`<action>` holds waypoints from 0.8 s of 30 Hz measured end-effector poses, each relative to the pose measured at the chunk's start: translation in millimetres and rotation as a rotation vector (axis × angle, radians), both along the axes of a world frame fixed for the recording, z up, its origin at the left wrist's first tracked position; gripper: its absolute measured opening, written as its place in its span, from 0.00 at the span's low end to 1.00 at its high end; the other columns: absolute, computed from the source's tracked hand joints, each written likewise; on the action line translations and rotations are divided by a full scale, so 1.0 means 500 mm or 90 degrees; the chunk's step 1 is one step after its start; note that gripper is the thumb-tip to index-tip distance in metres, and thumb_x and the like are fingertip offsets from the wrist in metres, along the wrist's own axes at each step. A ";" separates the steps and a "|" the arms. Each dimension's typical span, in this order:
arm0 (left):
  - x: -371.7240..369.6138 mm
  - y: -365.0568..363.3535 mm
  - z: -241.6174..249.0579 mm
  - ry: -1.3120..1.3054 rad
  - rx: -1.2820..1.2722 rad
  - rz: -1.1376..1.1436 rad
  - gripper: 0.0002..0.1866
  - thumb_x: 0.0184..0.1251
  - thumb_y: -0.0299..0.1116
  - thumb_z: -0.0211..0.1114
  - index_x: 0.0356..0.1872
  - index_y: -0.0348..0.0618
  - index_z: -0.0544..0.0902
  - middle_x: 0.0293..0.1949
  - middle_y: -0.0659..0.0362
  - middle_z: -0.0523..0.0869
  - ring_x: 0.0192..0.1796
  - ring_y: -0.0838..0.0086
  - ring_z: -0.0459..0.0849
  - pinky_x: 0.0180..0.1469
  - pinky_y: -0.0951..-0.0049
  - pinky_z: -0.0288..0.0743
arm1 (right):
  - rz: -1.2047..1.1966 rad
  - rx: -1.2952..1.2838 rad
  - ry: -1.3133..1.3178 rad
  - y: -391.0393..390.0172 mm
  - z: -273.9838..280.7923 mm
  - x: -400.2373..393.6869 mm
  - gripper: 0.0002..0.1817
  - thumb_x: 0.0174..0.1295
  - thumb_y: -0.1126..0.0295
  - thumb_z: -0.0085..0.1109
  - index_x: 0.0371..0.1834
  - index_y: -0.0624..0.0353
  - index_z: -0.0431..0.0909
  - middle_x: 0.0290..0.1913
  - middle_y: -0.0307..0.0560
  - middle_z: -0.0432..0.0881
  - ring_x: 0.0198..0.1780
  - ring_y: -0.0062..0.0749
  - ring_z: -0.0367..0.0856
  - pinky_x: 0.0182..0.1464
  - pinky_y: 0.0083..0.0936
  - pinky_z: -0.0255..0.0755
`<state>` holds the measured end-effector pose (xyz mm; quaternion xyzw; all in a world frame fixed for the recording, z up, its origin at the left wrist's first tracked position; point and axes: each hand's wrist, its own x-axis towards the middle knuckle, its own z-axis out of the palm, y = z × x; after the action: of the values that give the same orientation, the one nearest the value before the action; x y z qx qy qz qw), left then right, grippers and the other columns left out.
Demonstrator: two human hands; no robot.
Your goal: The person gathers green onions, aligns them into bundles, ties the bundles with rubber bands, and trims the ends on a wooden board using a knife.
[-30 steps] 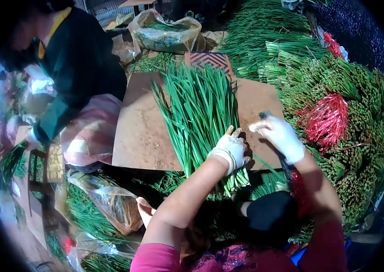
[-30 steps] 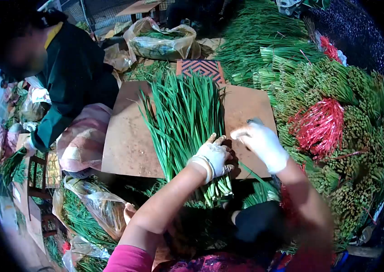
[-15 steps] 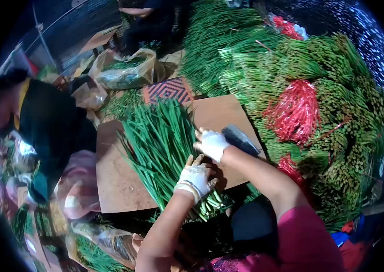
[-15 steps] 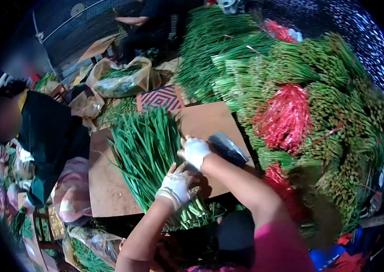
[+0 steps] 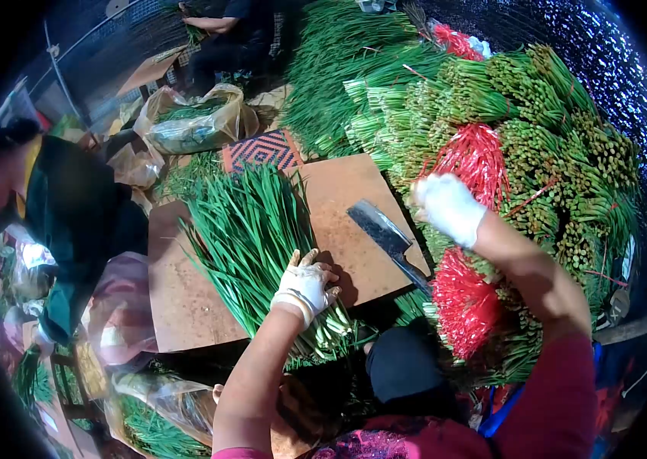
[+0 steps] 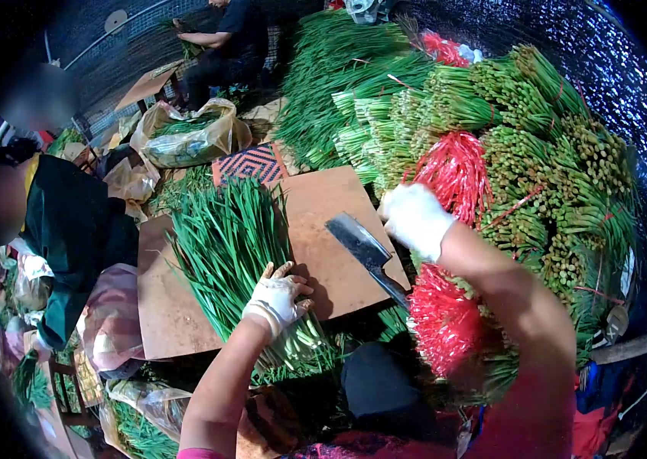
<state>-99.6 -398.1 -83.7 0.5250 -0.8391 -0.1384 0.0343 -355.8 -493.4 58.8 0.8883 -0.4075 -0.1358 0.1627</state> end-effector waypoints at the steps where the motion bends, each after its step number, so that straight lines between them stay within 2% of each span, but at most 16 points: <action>1: 0.000 -0.001 0.005 0.001 0.009 -0.001 0.19 0.61 0.52 0.54 0.48 0.57 0.82 0.56 0.64 0.77 0.69 0.64 0.58 0.70 0.52 0.42 | -0.040 -0.074 0.063 -0.066 -0.032 -0.019 0.12 0.50 0.63 0.59 0.38 0.51 0.80 0.38 0.43 0.78 0.44 0.36 0.76 0.43 0.33 0.69; 2: -0.001 -0.005 0.011 -0.006 0.021 -0.004 0.19 0.62 0.52 0.54 0.48 0.57 0.81 0.57 0.65 0.76 0.69 0.64 0.58 0.70 0.53 0.42 | -0.115 -0.039 0.156 -0.097 -0.028 -0.010 0.14 0.51 0.61 0.59 0.40 0.54 0.79 0.42 0.44 0.77 0.46 0.36 0.75 0.48 0.35 0.67; 3: -0.001 -0.007 0.015 -0.013 0.031 -0.011 0.19 0.62 0.52 0.54 0.49 0.57 0.81 0.57 0.65 0.76 0.69 0.63 0.58 0.70 0.53 0.42 | -0.062 -0.140 0.200 -0.118 -0.054 -0.028 0.16 0.51 0.62 0.59 0.41 0.57 0.78 0.43 0.45 0.76 0.49 0.37 0.73 0.53 0.36 0.65; 4: -0.002 -0.013 0.021 -0.021 0.039 -0.020 0.19 0.62 0.52 0.54 0.49 0.57 0.81 0.57 0.65 0.76 0.69 0.63 0.58 0.70 0.52 0.43 | -0.071 -0.115 0.231 -0.139 -0.063 -0.035 0.20 0.52 0.59 0.57 0.46 0.59 0.78 0.50 0.48 0.77 0.54 0.38 0.72 0.54 0.39 0.64; 6: -0.004 -0.025 0.042 -0.015 0.066 -0.025 0.19 0.61 0.51 0.55 0.49 0.56 0.81 0.56 0.62 0.77 0.68 0.62 0.60 0.69 0.51 0.44 | -0.032 -0.162 0.457 -0.184 -0.114 -0.092 0.24 0.52 0.58 0.57 0.50 0.59 0.77 0.54 0.49 0.76 0.57 0.40 0.71 0.55 0.39 0.62; 7: -0.007 -0.037 0.058 -0.023 0.087 -0.030 0.19 0.61 0.50 0.56 0.48 0.56 0.81 0.55 0.61 0.77 0.68 0.61 0.61 0.69 0.51 0.45 | -0.084 -0.099 0.500 -0.185 -0.100 -0.088 0.21 0.54 0.60 0.55 0.50 0.57 0.78 0.53 0.49 0.77 0.57 0.40 0.72 0.54 0.41 0.63; 9: -0.016 -0.064 0.080 -0.010 0.071 -0.048 0.19 0.59 0.49 0.58 0.48 0.54 0.81 0.53 0.59 0.79 0.67 0.58 0.62 0.67 0.48 0.49 | -0.125 -0.013 0.302 -0.207 -0.070 -0.103 0.13 0.53 0.65 0.53 0.38 0.53 0.83 0.43 0.46 0.83 0.49 0.39 0.79 0.49 0.39 0.68; 10: -0.024 -0.077 0.092 0.010 -0.070 -0.080 0.17 0.59 0.47 0.58 0.44 0.52 0.83 0.50 0.58 0.81 0.62 0.60 0.70 0.64 0.54 0.57 | -0.123 -0.007 0.225 -0.206 -0.057 -0.111 0.11 0.53 0.66 0.53 0.35 0.51 0.84 0.39 0.45 0.84 0.45 0.39 0.81 0.47 0.38 0.70; 12: -0.056 -0.121 0.136 0.084 -0.001 -0.025 0.14 0.57 0.44 0.61 0.39 0.50 0.85 0.43 0.55 0.84 0.50 0.61 0.80 0.56 0.65 0.69 | -0.088 -0.001 0.110 -0.212 -0.042 -0.138 0.10 0.51 0.66 0.54 0.32 0.50 0.84 0.35 0.48 0.84 0.41 0.40 0.82 0.43 0.36 0.72; 14: -0.098 -0.169 0.107 0.320 0.015 0.064 0.10 0.56 0.39 0.64 0.35 0.48 0.86 0.38 0.52 0.84 0.39 0.63 0.84 0.46 0.74 0.75 | -0.096 0.014 0.061 -0.221 -0.031 -0.148 0.09 0.50 0.65 0.55 0.31 0.51 0.84 0.34 0.49 0.84 0.41 0.40 0.82 0.42 0.37 0.73; 15: -0.123 -0.193 0.105 0.410 0.075 0.099 0.09 0.55 0.31 0.66 0.38 0.43 0.85 0.36 0.53 0.86 0.35 0.68 0.84 0.41 0.75 0.76 | -0.090 0.016 0.059 -0.218 -0.021 -0.150 0.09 0.50 0.65 0.56 0.30 0.51 0.84 0.34 0.48 0.83 0.41 0.40 0.82 0.42 0.36 0.73; 16: -0.151 -0.254 0.020 0.721 0.221 0.080 0.09 0.57 0.27 0.65 0.39 0.38 0.83 0.36 0.58 0.86 0.34 0.76 0.82 0.40 0.77 0.76 | -0.082 0.019 0.059 -0.212 -0.011 -0.145 0.09 0.50 0.65 0.56 0.30 0.51 0.84 0.34 0.48 0.83 0.41 0.40 0.82 0.42 0.36 0.73; 18: -0.191 -0.269 0.076 0.812 0.325 0.197 0.09 0.57 0.22 0.64 0.39 0.35 0.82 0.35 0.61 0.85 0.35 0.80 0.80 0.40 0.80 0.75 | -0.076 0.017 0.053 -0.206 -0.007 -0.143 0.09 0.47 0.63 0.60 0.29 0.51 0.84 0.33 0.47 0.83 0.40 0.41 0.81 0.43 0.36 0.72; 20: -0.228 -0.293 0.081 0.890 0.364 0.226 0.08 0.57 0.21 0.63 0.39 0.36 0.82 0.37 0.59 0.85 0.37 0.80 0.79 0.41 0.81 0.73 | -0.080 0.004 0.042 -0.203 -0.010 -0.144 0.11 0.41 0.60 0.66 0.27 0.52 0.83 0.32 0.45 0.82 0.40 0.41 0.80 0.45 0.35 0.70; 21: -0.250 -0.304 0.093 0.978 0.260 0.097 0.09 0.56 0.20 0.63 0.39 0.36 0.82 0.35 0.60 0.85 0.36 0.82 0.79 0.41 0.82 0.73 | -0.080 0.002 0.050 -0.197 -0.004 -0.141 0.11 0.41 0.60 0.66 0.27 0.52 0.83 0.32 0.46 0.83 0.40 0.41 0.80 0.45 0.35 0.70; 24: -0.283 -0.309 0.111 0.906 0.305 0.122 0.11 0.55 0.21 0.63 0.41 0.35 0.78 0.37 0.60 0.83 0.36 0.79 0.78 0.42 0.81 0.73 | -0.062 -0.038 0.052 -0.203 -0.016 -0.146 0.11 0.41 0.61 0.66 0.27 0.52 0.83 0.32 0.47 0.82 0.39 0.42 0.80 0.45 0.36 0.70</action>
<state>-240.8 -552.7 -28.2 0.3727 -0.5119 -0.6191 0.4645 -428.7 -595.0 50.6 0.8558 -0.4472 -0.1677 0.1986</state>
